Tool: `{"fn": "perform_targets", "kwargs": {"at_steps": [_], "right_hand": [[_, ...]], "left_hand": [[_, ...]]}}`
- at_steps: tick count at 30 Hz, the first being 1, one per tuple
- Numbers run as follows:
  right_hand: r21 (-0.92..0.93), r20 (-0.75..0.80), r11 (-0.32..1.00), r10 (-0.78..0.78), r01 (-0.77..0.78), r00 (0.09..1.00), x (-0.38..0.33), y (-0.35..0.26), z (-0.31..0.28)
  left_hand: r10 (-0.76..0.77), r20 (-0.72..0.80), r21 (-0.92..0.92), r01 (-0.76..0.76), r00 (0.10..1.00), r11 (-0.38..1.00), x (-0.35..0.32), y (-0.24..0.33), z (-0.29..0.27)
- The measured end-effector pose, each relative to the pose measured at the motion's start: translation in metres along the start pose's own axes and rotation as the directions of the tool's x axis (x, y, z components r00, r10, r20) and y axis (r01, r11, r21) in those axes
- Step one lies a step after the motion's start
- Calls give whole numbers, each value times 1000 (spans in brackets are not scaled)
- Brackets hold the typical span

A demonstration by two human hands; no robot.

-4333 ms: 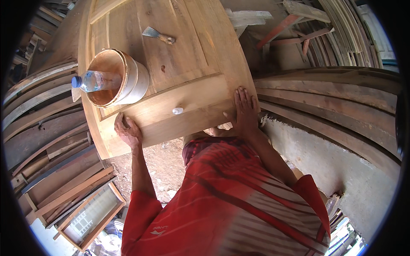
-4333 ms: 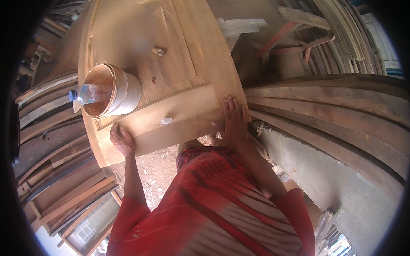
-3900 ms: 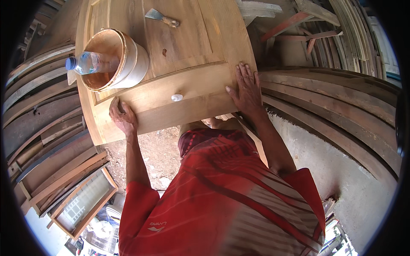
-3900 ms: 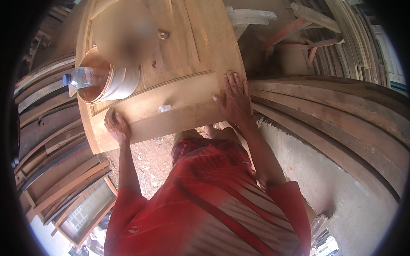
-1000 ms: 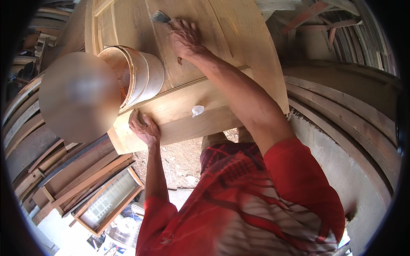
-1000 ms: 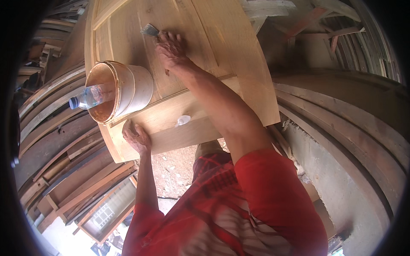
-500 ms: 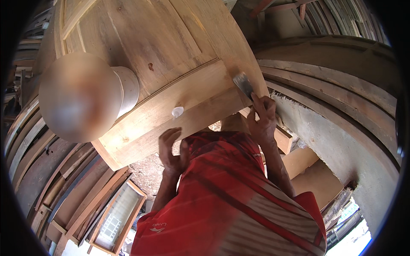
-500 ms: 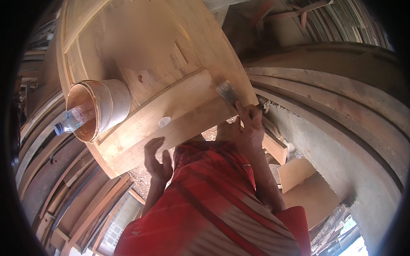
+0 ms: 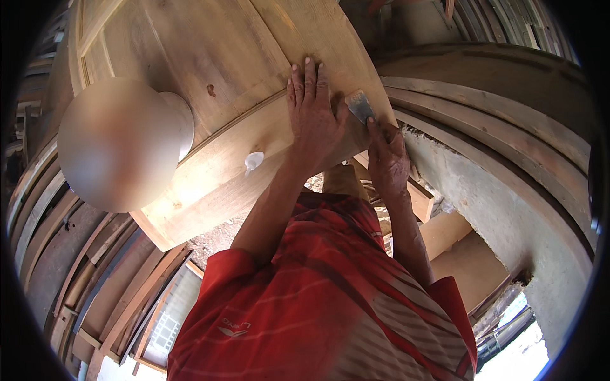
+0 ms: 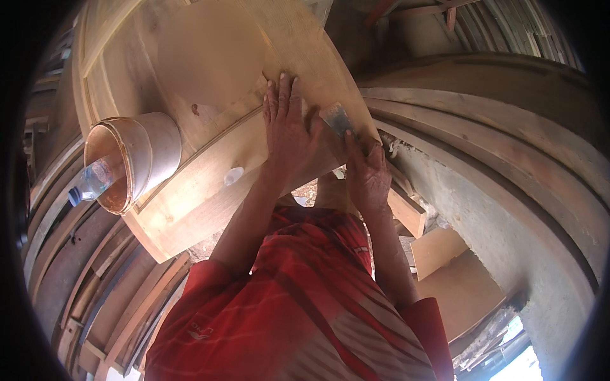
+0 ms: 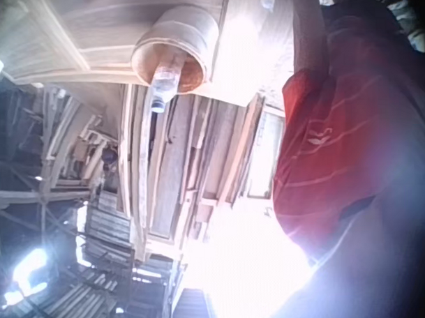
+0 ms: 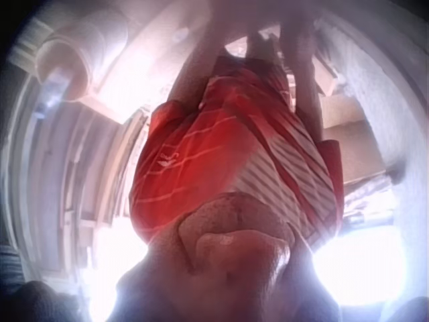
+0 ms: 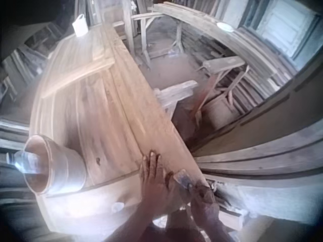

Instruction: The person applies glue from a bottle onto a wooden door, rubs sawdust onto the glued areas by hand to fill gaps, and scrapes the surface using a putty knife.

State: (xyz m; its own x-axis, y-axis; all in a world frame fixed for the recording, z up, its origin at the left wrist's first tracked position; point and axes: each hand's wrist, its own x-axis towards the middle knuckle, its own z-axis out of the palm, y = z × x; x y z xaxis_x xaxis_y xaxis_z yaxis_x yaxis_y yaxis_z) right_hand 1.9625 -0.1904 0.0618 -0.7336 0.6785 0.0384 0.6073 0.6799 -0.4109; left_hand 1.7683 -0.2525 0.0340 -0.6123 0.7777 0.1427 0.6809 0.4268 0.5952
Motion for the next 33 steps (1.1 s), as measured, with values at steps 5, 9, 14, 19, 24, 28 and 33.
{"fn": "perform_targets", "kwargs": {"at_steps": [5, 9, 14, 19, 24, 28, 33], "right_hand": [[96, -28, 992, -83, 85, 996, 37, 4, 7], [75, -27, 983, -167, 169, 986, 65, 4, 14], [111, -18, 979, -168, 169, 986, 94, -5, 26], [136, -13, 984, -116, 117, 993, 104, -2, 23], [179, 49, 976, -132, 121, 990, 110, -17, 15], [257, 58, 954, -173, 153, 983, 113, -35, 12], [228, 63, 937, -286, 266, 956, 110, -71, 12]], "left_hand": [[3, -2, 82, -3, 1000, 997, 20, -5, 6], [4, -20, 94, -2, 1000, 996, 21, -6, 6], [-155, -103, -110, 143, 983, 984, 18, 5, -5], [-3, 14, -331, 8, 1000, 944, -39, 27, -64], [-9, 103, -426, 52, 995, 903, -124, 13, -137], [-258, -15, -365, 235, 966, 901, -179, -35, -163], [-530, -237, -293, 461, 814, 838, -222, -91, -188]]}}
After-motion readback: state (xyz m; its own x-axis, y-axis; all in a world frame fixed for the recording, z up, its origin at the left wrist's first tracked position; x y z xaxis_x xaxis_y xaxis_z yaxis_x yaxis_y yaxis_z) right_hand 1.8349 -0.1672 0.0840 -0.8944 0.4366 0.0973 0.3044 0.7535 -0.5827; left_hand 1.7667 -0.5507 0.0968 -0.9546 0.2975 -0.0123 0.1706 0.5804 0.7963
